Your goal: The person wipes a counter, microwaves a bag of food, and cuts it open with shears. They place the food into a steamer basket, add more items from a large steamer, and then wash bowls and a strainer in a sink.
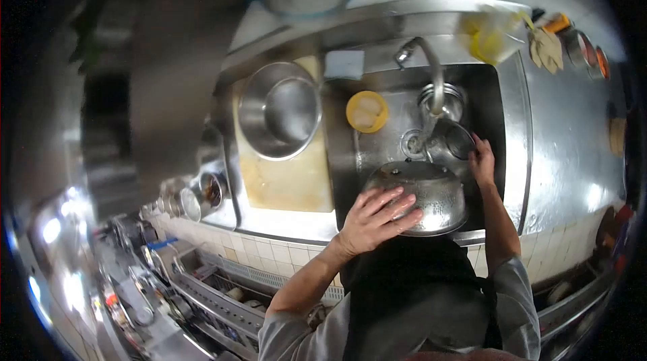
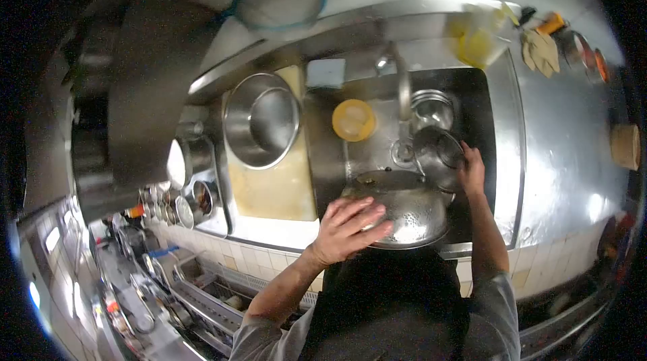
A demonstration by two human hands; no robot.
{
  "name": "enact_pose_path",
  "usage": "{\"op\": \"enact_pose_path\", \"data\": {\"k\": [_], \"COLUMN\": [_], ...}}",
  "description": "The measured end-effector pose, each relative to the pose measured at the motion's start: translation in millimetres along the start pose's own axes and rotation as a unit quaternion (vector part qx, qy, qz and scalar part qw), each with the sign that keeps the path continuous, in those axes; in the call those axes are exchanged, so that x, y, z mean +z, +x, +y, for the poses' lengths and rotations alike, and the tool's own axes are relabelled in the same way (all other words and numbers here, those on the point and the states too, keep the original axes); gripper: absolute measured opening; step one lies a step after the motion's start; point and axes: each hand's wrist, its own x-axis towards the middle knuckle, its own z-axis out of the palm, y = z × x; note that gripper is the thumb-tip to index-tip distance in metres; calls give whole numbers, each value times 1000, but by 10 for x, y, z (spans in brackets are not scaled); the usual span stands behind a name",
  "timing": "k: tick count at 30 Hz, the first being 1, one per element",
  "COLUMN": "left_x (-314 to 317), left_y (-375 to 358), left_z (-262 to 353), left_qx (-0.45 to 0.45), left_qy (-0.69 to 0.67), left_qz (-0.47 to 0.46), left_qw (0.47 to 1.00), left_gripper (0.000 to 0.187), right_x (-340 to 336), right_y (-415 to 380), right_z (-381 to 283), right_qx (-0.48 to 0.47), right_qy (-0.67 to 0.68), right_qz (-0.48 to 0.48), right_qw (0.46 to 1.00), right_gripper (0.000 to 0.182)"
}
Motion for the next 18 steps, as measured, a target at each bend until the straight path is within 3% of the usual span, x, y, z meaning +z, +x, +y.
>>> {"op": "enact_pose_path", "data": {"k": [2,3,4,5,6,8,9,11,14,16,18], "left_x": [-140,-211,-235,-211,-606,-907,-939,-988,-841,-664,-478], "left_y": [-95,-145,-258,-410,-167,-280,-395,-609,-866,-932,-963], "left_z": [-50,-135,-206,-375,-326,-792,-1041,-1513,-1982,-2180,-2352], "left_qx": [-48,-109,-188,-301,-395,-437,-417,-425,-485,-575,-567], "left_qy": [17,-62,-49,-147,-158,-100,-181,-284,-228,-252,-272], "left_qz": [102,167,234,318,356,415,467,494,455,416,451], "left_qw": [994,978,953,887,832,792,758,703,711,658,634], "left_gripper": [44,45,48,53,58,66,69,68,73,81,83], "right_x": [-167,-258,-346,-411,-454,-543,-590,-689,-827,-845,-838], "right_y": [-39,-80,-125,-173,-228,-347,-416,-527,-714,-782,-826], "right_z": [-209,-296,-373,-426,-448,-471,-496,-635,-923,-994,-1000], "right_qx": [-23,-33,-50,-66,-66,-73,-76,-82,-80,-73,-118], "right_qy": [-56,-56,-63,-71,-74,-70,-64,-66,-61,-57,-68], "right_qz": [-37,-38,-54,-70,-61,-50,-42,-32,-29,-32,-23], "right_qw": [997,997,995,993,993,994,994,994,994,995,990], "right_gripper": [53,53,52,52,50,50,51,52,53,53,53]}}
